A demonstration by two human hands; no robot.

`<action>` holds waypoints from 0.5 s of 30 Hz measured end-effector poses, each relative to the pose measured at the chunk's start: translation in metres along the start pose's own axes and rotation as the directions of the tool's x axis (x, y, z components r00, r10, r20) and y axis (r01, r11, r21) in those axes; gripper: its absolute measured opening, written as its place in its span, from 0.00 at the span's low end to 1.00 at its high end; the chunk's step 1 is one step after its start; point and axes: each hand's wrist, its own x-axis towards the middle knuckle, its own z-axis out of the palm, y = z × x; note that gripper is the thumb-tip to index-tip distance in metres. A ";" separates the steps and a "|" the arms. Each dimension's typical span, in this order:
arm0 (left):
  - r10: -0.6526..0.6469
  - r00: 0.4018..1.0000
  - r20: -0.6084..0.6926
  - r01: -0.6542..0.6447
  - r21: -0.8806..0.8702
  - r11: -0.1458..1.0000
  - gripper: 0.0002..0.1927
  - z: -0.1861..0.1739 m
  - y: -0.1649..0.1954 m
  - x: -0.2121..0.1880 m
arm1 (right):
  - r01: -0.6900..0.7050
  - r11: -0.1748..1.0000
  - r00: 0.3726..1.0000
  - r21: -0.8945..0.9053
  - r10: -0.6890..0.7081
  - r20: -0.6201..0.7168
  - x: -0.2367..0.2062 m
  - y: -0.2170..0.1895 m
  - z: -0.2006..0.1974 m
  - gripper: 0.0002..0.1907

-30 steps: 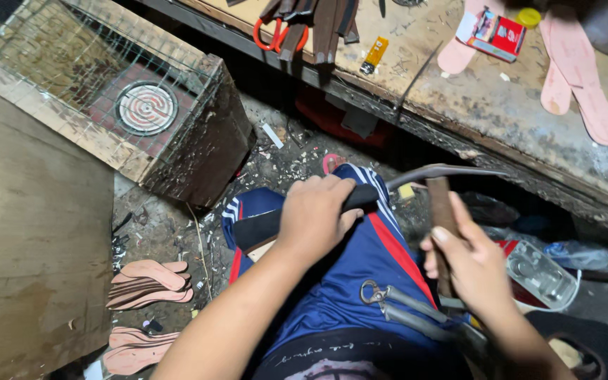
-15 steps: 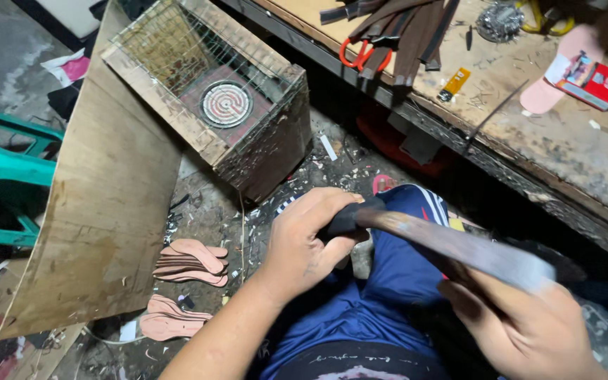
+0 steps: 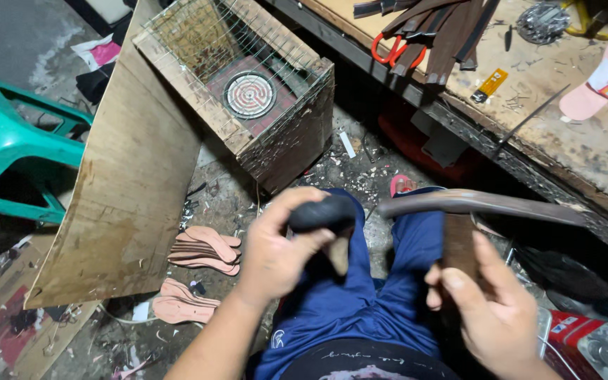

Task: The person holds a shoe upper and insole assembly on their lap and uses pincers to grip and pull the upper material over the sole edge, then taps and presses the edge with a hammer to set it. They rotate the shoe repeatedly to work around the full perimeter, then hold up the finished shoe.

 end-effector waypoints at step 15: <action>-0.570 0.688 0.449 0.603 -0.791 0.104 0.26 0.008 -0.153 0.000 | 0.240 0.618 0.971 -0.749 -0.148 0.189 0.023 0.015 0.038 0.25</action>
